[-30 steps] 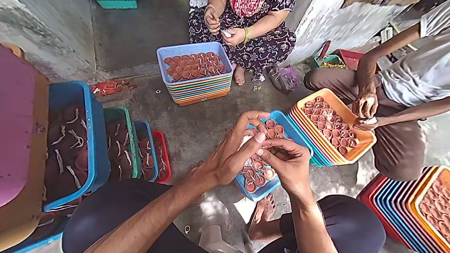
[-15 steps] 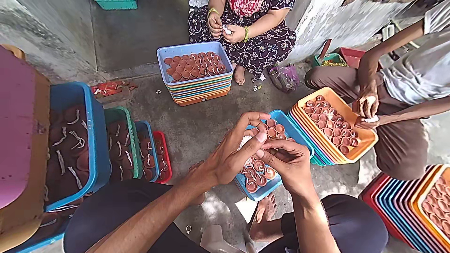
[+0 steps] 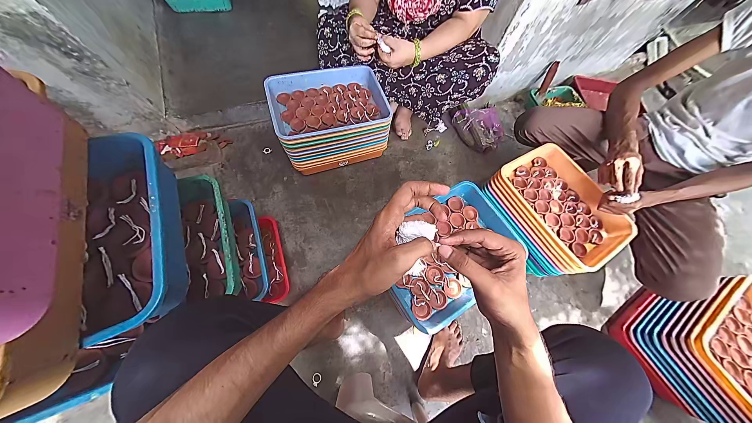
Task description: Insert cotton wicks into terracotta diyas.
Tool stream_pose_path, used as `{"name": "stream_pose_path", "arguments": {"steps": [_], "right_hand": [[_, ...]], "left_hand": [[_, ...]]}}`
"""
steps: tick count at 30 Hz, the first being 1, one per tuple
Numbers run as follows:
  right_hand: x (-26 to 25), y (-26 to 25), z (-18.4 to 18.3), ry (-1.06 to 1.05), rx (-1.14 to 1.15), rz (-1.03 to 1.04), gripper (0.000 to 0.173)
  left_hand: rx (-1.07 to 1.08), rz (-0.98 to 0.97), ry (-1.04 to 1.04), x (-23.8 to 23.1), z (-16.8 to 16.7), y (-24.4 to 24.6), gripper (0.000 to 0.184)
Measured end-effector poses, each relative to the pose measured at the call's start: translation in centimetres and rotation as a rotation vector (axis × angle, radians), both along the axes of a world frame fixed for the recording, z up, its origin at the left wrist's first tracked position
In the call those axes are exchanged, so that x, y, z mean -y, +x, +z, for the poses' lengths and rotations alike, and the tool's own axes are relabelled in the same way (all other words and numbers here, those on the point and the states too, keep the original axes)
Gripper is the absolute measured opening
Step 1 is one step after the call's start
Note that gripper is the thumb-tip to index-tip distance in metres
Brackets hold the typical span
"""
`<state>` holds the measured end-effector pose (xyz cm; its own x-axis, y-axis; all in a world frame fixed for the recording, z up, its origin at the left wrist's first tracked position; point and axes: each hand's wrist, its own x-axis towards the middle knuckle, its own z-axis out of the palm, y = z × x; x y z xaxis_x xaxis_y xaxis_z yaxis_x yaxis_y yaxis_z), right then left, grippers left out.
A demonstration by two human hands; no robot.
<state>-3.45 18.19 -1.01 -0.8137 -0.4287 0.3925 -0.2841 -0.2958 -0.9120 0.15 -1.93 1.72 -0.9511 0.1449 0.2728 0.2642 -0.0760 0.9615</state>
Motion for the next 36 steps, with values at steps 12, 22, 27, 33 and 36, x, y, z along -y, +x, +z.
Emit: {"name": "stream_pose_path", "arguments": {"steps": [12, 22, 27, 33, 36], "right_hand": [[-2.8, -2.0, 0.8, 0.087, -0.036, -0.152, 0.017], [-4.5, -2.5, 0.9, 0.106, -0.003, 0.188, 0.012], [-2.2, -1.3, 0.6, 0.087, 0.009, 0.19, 0.014], [-1.2, -0.7, 0.6, 0.098, -0.029, 0.011, 0.021], [-1.3, -0.7, 0.7, 0.111, -0.052, 0.001, 0.028]], "left_hand": [[0.036, 0.029, -0.016, 0.1, -0.2, 0.0, 0.052], [0.03, 0.022, -0.007, -0.1, -0.3, -0.1, 0.056], [0.004, -0.002, -0.008, -0.1, -0.3, 0.0, 0.058], [0.008, -0.026, -0.009, 0.0, 0.0, 0.2, 0.06], [-0.01, -0.031, -0.013, 0.0, -0.1, 0.1, 0.061]]}}
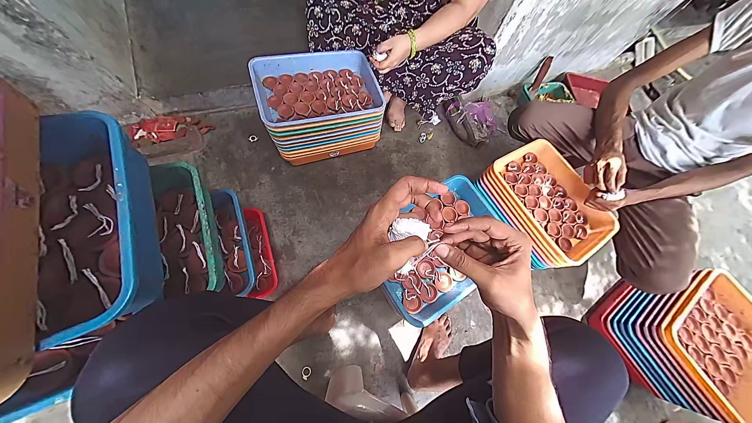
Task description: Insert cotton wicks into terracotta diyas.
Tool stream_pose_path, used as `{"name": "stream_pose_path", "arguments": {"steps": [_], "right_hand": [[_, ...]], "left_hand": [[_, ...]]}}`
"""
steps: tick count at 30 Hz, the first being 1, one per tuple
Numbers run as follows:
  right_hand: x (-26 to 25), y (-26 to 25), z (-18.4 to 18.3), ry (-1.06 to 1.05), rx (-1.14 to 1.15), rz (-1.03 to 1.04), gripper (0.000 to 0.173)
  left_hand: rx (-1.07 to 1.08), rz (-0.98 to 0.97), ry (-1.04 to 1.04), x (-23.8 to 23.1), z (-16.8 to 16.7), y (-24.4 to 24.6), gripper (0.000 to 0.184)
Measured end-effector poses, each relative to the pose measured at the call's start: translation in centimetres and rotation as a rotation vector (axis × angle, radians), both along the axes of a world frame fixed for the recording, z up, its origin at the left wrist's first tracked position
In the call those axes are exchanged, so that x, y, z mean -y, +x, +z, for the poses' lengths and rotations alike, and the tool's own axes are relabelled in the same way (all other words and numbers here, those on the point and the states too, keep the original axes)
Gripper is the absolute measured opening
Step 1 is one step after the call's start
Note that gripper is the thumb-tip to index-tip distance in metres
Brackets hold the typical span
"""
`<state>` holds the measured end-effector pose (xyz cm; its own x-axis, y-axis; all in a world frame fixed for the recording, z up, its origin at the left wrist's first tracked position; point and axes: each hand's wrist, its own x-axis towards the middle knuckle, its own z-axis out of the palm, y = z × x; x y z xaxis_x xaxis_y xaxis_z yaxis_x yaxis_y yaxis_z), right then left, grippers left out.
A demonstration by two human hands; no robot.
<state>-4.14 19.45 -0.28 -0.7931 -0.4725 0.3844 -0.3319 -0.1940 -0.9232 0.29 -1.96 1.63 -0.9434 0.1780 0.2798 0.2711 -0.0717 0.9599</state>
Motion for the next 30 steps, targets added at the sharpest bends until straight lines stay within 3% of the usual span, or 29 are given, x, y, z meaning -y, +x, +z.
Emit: {"name": "stream_pose_path", "arguments": {"steps": [3, 15, 17, 21, 26, 30], "right_hand": [[0.0, 0.0, 0.1, 0.02, -0.027, 0.031, 0.033], [0.0, -0.3, -0.3, 0.028, -0.07, 0.048, 0.012], [0.1, -0.3, -0.2, 0.036, -0.064, 0.02, 0.012], [0.1, -0.2, 0.2, 0.044, -0.063, -0.064, 0.013], [-0.3, -0.2, 0.7, 0.125, -0.15, -0.169, 0.013], [-0.6, -0.2, 0.8, 0.197, -0.191, -0.21, 0.013]], "left_hand": [[-0.004, -0.001, -0.003, 0.0, -0.1, 0.0, 0.06], [0.011, -0.002, -0.034, -0.1, -0.2, -0.1, 0.06], [0.032, -0.008, -0.034, 0.0, -0.3, -0.1, 0.054], [0.131, 0.011, -0.069, -0.2, -0.7, -0.2, 0.024], [0.273, 0.009, -0.003, -0.6, -0.8, 0.1, 0.019], [0.228, 0.039, -0.005, -0.8, -1.1, 0.0, 0.011]]}}
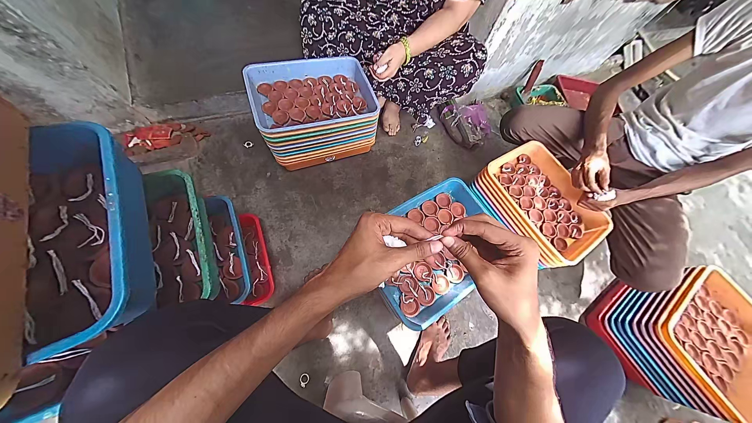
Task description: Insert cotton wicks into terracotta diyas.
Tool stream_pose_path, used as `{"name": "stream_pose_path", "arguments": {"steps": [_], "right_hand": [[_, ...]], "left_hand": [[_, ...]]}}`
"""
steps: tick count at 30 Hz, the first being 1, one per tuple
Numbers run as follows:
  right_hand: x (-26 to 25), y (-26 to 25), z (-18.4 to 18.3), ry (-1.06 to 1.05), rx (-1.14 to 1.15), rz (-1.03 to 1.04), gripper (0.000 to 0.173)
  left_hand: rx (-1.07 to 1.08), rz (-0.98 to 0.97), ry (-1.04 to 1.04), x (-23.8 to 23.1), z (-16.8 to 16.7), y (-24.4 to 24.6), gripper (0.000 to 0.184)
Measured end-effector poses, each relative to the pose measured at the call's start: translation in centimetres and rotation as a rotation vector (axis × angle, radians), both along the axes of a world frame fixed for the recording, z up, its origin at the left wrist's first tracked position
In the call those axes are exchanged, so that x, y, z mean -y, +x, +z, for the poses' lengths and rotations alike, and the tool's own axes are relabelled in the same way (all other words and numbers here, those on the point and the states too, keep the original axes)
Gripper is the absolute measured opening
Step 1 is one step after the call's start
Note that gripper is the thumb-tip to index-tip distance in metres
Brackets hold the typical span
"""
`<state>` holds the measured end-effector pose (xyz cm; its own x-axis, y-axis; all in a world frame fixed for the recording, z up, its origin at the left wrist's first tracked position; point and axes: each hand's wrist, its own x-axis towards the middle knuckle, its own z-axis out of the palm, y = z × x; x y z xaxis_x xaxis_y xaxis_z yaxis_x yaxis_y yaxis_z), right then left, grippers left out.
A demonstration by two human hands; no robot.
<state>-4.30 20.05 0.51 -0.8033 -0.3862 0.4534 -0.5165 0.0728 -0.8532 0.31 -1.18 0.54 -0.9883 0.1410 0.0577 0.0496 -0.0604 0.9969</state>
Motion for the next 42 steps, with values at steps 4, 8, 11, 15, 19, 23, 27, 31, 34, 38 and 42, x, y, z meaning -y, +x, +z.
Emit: {"name": "stream_pose_path", "arguments": {"steps": [4, 8, 11, 15, 19, 23, 27, 31, 34, 38, 42], "right_hand": [[-0.4, -0.3, 0.1, 0.007, 0.024, -0.031, 0.013], [-1.0, -0.7, 0.4, 0.02, 0.055, -0.053, 0.015], [-1.3, -0.8, 0.5, 0.042, 0.068, -0.027, 0.014], [-1.3, -1.0, 0.6, 0.093, 0.109, 0.0, 0.015], [-1.4, -1.6, 0.6, 0.165, 0.144, 0.042, 0.013], [-1.5, -2.2, 0.8, 0.236, 0.177, 0.093, 0.011], [-1.3, -2.7, 1.2, 0.307, 0.172, 0.127, 0.009], [-1.7, -3.5, 2.2, 0.376, 0.149, 0.17, 0.009], [-2.2, -4.8, 2.5, 0.424, 0.19, 0.206, 0.009], [-3.7, -8.2, -0.4, 0.499, 0.32, 0.123, 0.006], [-4.6, -13.9, -8.7, 0.555, 0.476, -0.13, 0.012]], "left_hand": [[-0.095, 0.034, -0.109, 0.3, -0.4, -0.1, 0.011], [-0.123, 0.042, -0.183, 0.4, -0.7, -0.1, 0.013], [-0.182, 0.009, -0.323, 0.3, -0.8, -0.1, 0.015], [-0.276, -0.081, -0.623, 0.0, -1.5, -0.2, 0.022], [-0.309, -0.157, -0.752, -0.1, -1.8, -0.1, 0.028], [-0.303, -0.175, -0.746, -0.1, -2.0, -0.1, 0.027], [-0.242, -0.12, -0.692, 0.0, -1.5, -0.1, 0.021], [-0.209, -0.054, -0.637, 0.1, -1.3, -0.2, 0.019], [-0.193, -0.033, -0.672, 0.3, -1.6, -0.4, 0.018], [-0.061, -0.037, -0.729, 0.6, -2.0, -0.6, 0.015], [0.083, -0.085, -0.615, 0.7, -1.5, -0.5, 0.019]]}}
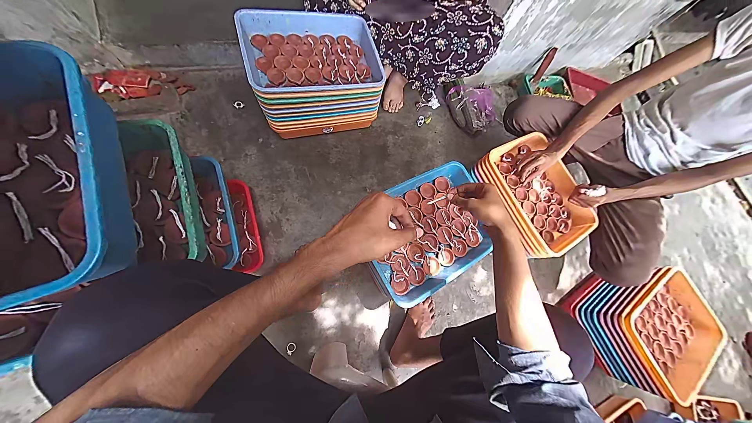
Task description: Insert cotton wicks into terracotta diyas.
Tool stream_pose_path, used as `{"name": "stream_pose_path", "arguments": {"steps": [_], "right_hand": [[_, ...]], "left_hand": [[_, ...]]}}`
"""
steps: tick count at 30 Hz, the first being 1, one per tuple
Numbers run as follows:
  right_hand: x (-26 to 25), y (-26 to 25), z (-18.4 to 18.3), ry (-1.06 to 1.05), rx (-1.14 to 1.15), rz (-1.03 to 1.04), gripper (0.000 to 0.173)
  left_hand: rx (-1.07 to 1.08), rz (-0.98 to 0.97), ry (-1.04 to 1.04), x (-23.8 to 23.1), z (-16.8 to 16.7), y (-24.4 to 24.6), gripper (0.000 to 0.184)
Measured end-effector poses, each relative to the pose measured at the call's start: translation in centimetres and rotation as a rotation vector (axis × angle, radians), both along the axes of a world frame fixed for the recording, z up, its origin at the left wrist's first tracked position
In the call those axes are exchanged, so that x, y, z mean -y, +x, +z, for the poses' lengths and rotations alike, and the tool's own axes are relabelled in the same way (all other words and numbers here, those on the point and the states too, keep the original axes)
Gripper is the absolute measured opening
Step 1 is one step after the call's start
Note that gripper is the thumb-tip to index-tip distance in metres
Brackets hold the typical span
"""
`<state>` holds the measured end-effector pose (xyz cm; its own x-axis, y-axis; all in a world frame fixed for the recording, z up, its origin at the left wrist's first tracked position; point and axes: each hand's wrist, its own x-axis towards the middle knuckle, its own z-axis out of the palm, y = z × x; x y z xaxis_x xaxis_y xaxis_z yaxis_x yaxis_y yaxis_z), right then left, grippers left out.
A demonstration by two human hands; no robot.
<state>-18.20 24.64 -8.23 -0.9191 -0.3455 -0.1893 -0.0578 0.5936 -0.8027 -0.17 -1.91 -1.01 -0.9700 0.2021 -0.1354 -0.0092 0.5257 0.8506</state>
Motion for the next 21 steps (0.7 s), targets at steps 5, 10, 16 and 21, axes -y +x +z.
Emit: {"name": "stream_pose_path", "arguments": {"steps": [5, 10, 16, 21], "right_hand": [[0.9, -2.2, -10.2, 0.054, -0.151, -0.293, 0.022], [1.0, -0.4, -12.6, 0.243, -0.185, -0.251, 0.018], [0.8, 0.6, -13.0, 0.357, -0.205, -0.211, 0.016], [0.6, 0.7, -13.0, 0.43, -0.177, -0.189, 0.017]], "left_hand": [[0.155, 0.071, 0.128, 0.0, 0.6, -0.1, 0.025], [0.144, 0.128, 0.211, 0.4, -0.1, -0.6, 0.031], [0.139, 0.147, 0.242, 0.0, 0.2, -0.5, 0.031], [0.141, 0.203, 0.273, -0.1, 0.2, -0.4, 0.033]]}}
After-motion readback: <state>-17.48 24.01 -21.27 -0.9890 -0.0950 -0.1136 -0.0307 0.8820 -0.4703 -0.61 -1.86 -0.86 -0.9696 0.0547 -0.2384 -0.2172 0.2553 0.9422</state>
